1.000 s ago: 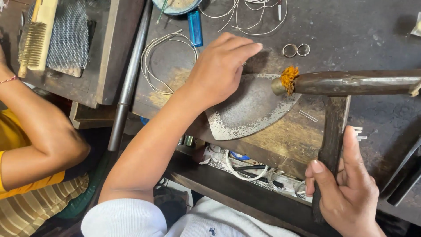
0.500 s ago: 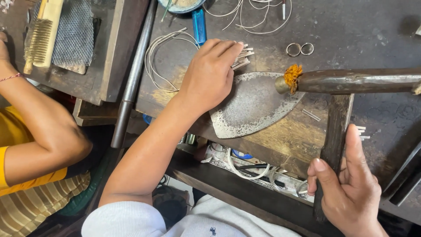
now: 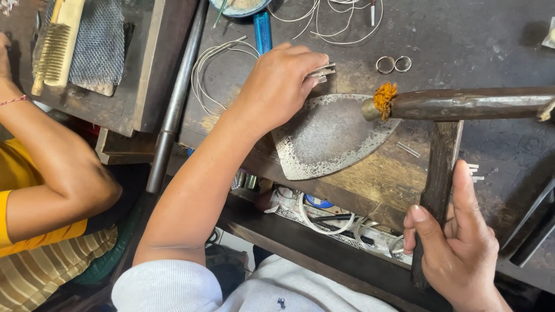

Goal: Hammering small metal strips on a metal plate using a wooden mallet at a jewelry workbench.

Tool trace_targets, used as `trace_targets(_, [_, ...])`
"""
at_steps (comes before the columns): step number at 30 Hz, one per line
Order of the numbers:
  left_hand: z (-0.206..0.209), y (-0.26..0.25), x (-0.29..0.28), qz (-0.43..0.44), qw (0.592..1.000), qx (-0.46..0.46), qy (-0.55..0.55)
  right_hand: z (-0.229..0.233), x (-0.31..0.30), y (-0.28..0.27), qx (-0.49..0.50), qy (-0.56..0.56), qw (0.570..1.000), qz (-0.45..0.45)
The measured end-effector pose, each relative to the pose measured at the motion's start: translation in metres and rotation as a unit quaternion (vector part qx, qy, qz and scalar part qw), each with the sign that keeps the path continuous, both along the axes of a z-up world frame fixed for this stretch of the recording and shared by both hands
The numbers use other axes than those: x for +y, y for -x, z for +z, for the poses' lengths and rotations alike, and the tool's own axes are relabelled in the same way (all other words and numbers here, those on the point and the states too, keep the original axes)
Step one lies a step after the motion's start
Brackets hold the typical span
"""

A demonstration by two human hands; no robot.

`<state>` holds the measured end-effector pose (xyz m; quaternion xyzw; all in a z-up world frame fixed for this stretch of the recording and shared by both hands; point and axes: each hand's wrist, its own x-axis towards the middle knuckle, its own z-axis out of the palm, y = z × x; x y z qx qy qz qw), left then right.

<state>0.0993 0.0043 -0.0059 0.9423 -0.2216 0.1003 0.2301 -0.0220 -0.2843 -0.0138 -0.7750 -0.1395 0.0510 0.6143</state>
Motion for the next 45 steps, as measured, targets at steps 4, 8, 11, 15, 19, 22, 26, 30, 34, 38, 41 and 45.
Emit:
trace_targets(4, [-0.001, 0.003, -0.001, 0.000, 1.000, -0.021, 0.018, 0.001, 0.000, 0.000, 0.011, 0.011, 1.000, -0.007])
trace_targets(8, [0.006, 0.012, -0.005, 0.005, 0.997, -0.057, 0.060, 0.004, 0.002, -0.001, -0.030, 0.022, 0.999, 0.002])
trace_targets(11, [0.016, 0.024, -0.025, -0.032, 0.991, -0.089, 0.094, 0.011, 0.002, 0.000, -0.069, -0.016, 0.997, -0.025])
trace_targets(15, [0.022, 0.042, -0.064, -0.137, 0.979, -0.081, 0.124, 0.019, -0.012, 0.002, -0.153, -0.068, 0.979, -0.114])
trace_targets(19, [0.020, 0.049, -0.103, -0.192, 0.975, -0.006, 0.112, 0.025, -0.027, 0.003, -0.185, -0.029, 0.969, -0.160])
trace_targets(22, [0.015, 0.046, -0.130, -0.226, 0.970, 0.012, 0.093, 0.023, -0.030, 0.004, -0.125, -0.045, 0.962, -0.239])
trace_targets(26, [-0.004, 0.038, -0.160, -0.189, 0.979, -0.063, 0.037, 0.024, -0.029, 0.001, -0.123, -0.030, 0.955, -0.269])
trace_targets(30, [-0.005, 0.037, -0.173, -0.160, 0.976, -0.147, -0.012, 0.027, -0.028, 0.001, -0.122, -0.013, 0.958, -0.258])
trace_targets(34, [-0.005, 0.036, -0.173, -0.180, 0.968, -0.166, -0.049, 0.027, -0.028, -0.001, -0.126, -0.015, 0.964, -0.232])
trace_targets(38, [0.004, 0.045, -0.149, -0.171, 0.981, -0.090, 0.028, 0.024, -0.029, -0.002, -0.129, -0.017, 0.969, -0.212])
trace_targets(41, [0.020, 0.064, -0.102, -0.116, 0.989, -0.008, 0.087, 0.019, -0.031, -0.002, -0.144, -0.026, 0.973, -0.178])
trace_targets(45, [0.026, 0.102, -0.044, 0.054, 0.993, 0.043, 0.092, 0.030, -0.018, 0.001, -0.074, -0.027, 0.982, -0.170])
